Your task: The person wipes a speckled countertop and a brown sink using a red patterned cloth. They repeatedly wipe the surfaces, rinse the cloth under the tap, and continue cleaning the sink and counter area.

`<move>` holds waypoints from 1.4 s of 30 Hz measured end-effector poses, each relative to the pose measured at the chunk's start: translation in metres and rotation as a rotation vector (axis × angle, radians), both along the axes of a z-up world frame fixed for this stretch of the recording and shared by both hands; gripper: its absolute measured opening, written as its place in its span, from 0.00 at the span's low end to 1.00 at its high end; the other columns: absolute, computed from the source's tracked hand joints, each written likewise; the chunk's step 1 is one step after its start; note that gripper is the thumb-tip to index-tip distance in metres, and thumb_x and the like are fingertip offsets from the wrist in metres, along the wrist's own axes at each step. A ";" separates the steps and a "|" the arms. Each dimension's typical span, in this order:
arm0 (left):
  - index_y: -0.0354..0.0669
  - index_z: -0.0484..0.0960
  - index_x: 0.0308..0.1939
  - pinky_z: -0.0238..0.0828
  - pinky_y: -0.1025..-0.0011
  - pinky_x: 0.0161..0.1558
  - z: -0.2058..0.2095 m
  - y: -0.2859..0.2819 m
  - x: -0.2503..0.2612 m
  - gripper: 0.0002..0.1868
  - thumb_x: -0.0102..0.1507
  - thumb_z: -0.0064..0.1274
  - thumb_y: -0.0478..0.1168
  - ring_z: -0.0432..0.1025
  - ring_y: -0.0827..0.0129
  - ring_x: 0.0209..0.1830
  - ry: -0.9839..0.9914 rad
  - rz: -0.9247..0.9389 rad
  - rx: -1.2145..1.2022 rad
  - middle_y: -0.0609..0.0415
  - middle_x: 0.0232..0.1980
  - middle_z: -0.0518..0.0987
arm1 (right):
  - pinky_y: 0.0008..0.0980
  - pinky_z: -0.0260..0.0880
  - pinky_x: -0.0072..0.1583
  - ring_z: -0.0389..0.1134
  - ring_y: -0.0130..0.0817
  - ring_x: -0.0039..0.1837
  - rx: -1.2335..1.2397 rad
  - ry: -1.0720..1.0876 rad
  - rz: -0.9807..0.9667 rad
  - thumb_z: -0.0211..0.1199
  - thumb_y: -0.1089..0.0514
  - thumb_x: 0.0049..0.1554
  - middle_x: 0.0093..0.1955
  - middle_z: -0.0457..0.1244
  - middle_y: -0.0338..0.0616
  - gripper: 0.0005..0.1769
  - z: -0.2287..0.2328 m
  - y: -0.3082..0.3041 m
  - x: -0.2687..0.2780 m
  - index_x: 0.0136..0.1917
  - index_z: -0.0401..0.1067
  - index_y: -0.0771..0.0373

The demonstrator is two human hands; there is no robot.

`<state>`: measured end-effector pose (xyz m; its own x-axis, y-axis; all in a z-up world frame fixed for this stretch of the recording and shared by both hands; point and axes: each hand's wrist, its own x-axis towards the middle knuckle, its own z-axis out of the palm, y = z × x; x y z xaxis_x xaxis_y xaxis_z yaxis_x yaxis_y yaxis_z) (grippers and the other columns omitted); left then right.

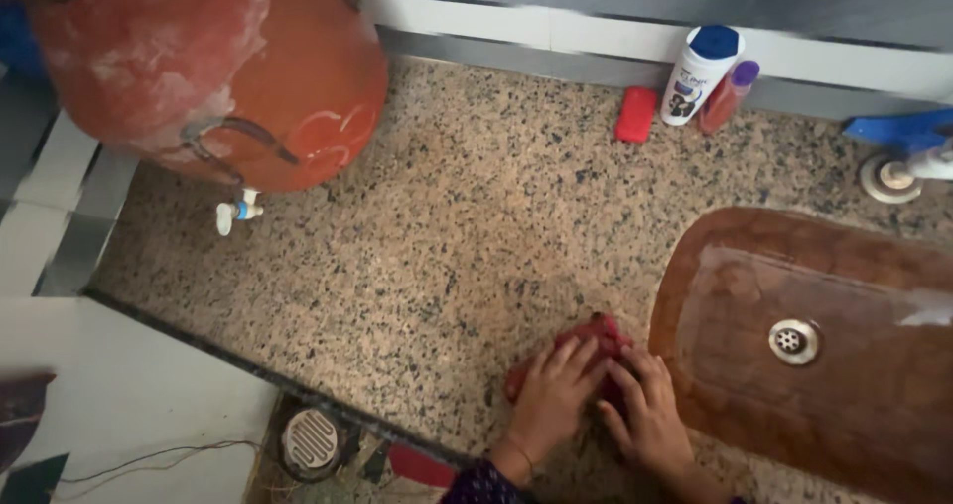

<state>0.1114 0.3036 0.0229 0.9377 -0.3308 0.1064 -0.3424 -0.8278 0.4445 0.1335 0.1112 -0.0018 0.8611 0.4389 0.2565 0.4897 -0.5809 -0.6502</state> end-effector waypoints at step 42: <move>0.49 0.72 0.71 0.49 0.47 0.74 -0.059 0.215 0.390 0.27 0.67 0.45 0.47 0.52 0.49 0.79 -0.197 0.679 0.309 0.50 0.78 0.64 | 0.53 0.57 0.71 0.57 0.59 0.72 -0.008 -0.071 -0.229 0.62 0.54 0.59 0.68 0.60 0.56 0.20 0.023 0.127 0.226 0.62 0.69 0.63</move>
<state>0.5014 0.5181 -0.0356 0.9189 0.2690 0.2887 0.2365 -0.9611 0.1427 0.3593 0.2386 0.0213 0.9182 0.2370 0.3175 0.3894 -0.6870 -0.6135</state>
